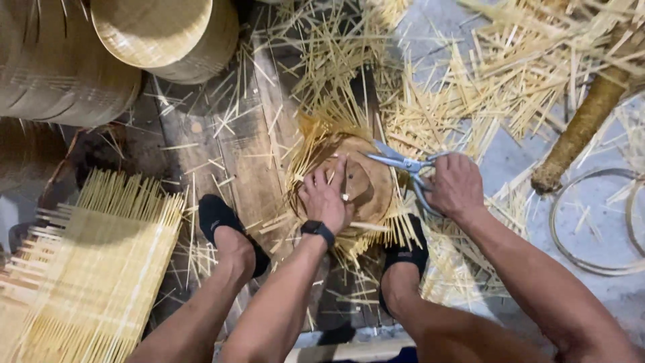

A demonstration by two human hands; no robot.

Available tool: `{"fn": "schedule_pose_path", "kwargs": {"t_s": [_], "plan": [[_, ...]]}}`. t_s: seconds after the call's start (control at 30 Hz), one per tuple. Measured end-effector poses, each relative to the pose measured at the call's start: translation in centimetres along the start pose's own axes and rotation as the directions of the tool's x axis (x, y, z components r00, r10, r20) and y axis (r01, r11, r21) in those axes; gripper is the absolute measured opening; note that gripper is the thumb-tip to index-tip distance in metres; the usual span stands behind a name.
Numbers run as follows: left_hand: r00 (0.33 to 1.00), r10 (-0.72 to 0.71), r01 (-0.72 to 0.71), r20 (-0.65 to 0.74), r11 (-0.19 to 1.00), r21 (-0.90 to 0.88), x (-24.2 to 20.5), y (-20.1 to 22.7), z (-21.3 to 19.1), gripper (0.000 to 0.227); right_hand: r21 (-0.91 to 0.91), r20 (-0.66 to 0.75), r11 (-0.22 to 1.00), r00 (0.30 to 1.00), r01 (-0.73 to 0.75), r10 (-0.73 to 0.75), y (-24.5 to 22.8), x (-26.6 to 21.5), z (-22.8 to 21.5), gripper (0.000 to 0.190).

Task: Weaving bamboo strips into a circular pattern and trimming the edges to fit a frame.

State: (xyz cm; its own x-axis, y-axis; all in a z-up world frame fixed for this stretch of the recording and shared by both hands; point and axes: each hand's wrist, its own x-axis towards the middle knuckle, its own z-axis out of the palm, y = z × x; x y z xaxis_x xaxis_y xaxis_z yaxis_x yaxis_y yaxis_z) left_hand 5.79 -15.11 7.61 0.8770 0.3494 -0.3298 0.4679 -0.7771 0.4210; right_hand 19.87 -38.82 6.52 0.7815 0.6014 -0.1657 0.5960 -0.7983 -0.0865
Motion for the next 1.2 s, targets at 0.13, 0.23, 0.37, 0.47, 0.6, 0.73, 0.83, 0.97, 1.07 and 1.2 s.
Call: {"fn": "schedule_pose_path", "kwargs": {"t_s": [0.13,0.23,0.37,0.47,0.6,0.73,0.83,0.97,1.07,1.2], "plan": [[1.000,-0.020,0.020,-0.005,1.000,-0.002,0.1,0.4,0.1,0.118,-0.028,0.100,1.000,0.995,0.011,-0.009,-0.6,2.0,0.7,0.064],[1.000,-0.020,0.020,0.004,1.000,-0.019,-0.7,-0.1,-0.2,0.118,0.023,0.215,0.993,0.970,-0.118,0.111,0.2,1.0,1.9,0.045],[0.998,0.064,-0.064,-0.006,0.998,0.009,0.2,-0.6,0.1,0.115,0.092,0.053,0.996,0.998,-0.019,0.014,3.0,0.8,3.5,0.029],[0.996,0.085,-0.086,0.018,0.996,0.040,0.0,-0.8,-0.6,0.113,-0.042,-0.061,0.996,0.995,0.076,-0.078,0.8,2.2,2.1,0.049],[0.974,0.215,-0.218,0.073,0.975,0.041,0.1,-0.6,-1.9,0.106,0.003,0.046,1.000,0.998,0.030,-0.030,0.4,2.6,1.5,0.047],[0.946,0.308,-0.315,0.103,0.947,0.058,1.6,-2.1,-1.6,0.101,-0.039,0.169,0.998,0.984,0.057,-0.049,4.0,2.3,3.7,0.037],[0.922,0.352,-0.377,0.162,0.912,0.160,1.9,-2.3,-1.7,0.100,-0.151,0.323,0.988,0.944,-0.021,0.069,0.0,3.4,-1.7,0.064],[0.896,0.382,-0.427,0.228,0.880,0.207,2.1,-3.7,-1.4,0.101,0.012,-0.095,0.993,0.988,0.120,-0.118,0.9,3.1,2.2,0.050],[0.939,0.319,-0.341,0.126,0.904,0.257,1.0,-1.7,-2.4,0.110,0.057,0.066,0.995,0.994,0.082,-0.085,4.2,2.4,4.4,0.046],[0.978,-0.189,0.185,-0.093,0.981,-0.050,0.1,1.9,0.2,0.143,-0.023,0.167,1.000,0.986,0.005,-0.001,1.4,2.9,-0.9,0.060]]}}
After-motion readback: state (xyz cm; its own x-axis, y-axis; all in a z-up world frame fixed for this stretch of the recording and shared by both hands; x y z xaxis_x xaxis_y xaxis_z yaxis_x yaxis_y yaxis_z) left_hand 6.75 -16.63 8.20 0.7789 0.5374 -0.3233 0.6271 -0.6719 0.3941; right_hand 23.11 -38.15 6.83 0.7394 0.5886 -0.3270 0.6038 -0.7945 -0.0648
